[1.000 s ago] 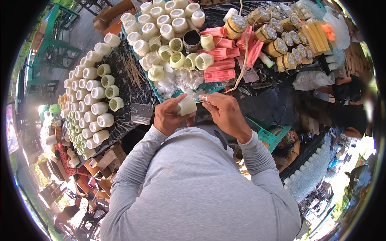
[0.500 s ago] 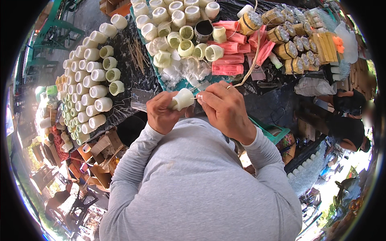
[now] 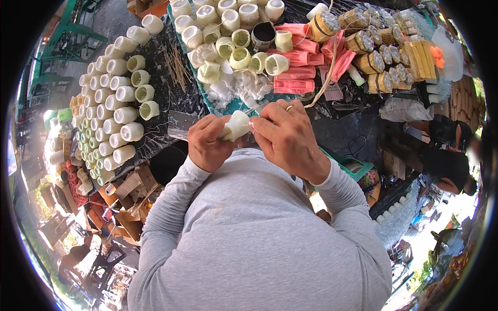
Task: The person inserts wicks into small cylindrical candle molds and places the finished units into a cardboard box. The person handles the wicks and molds by hand, repeatedly picking up a mold, inserting a wick, and setting the completed candle aside.
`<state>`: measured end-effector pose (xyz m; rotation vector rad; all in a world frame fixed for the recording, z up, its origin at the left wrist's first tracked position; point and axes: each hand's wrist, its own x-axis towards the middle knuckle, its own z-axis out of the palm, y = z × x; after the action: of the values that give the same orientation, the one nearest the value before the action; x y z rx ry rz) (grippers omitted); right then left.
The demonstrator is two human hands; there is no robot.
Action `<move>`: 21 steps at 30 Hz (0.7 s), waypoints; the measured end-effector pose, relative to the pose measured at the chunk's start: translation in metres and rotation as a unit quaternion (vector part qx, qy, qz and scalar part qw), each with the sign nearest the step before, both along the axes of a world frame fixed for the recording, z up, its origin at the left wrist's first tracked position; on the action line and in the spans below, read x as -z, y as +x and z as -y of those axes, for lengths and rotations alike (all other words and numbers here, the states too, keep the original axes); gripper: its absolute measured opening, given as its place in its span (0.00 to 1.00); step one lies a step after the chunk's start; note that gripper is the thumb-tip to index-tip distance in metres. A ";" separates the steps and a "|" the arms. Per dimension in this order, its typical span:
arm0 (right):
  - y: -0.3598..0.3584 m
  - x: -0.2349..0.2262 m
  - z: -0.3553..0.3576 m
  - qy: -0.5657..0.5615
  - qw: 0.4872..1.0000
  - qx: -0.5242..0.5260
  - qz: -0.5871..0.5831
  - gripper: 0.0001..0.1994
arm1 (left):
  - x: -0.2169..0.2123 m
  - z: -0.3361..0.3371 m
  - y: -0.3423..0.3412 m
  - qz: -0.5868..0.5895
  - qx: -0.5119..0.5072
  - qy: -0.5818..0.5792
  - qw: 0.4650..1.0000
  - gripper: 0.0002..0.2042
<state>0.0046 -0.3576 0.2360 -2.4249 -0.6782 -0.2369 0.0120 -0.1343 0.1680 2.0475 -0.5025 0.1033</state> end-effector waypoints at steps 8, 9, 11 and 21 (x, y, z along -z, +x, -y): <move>0.001 0.002 -0.001 -0.011 1.000 0.005 -0.003 0.06 | -0.003 0.002 0.003 0.009 0.001 0.000 1.000 0.23; 0.001 0.002 -0.001 -0.011 1.000 0.005 -0.005 0.06 | -0.003 0.002 0.004 0.008 0.001 -0.002 1.000 0.23; 0.002 0.003 -0.002 -0.017 1.000 0.004 0.000 0.05 | -0.002 0.002 0.004 0.010 0.000 -0.004 1.000 0.23; 0.003 0.003 -0.004 -0.035 0.999 0.000 -0.007 0.07 | -0.003 0.002 0.003 0.019 0.001 0.000 1.000 0.24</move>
<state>0.0078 -0.3532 0.2334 -2.4909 -0.6909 -0.1987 0.0152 -0.1367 0.1706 2.0487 -0.5289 0.1417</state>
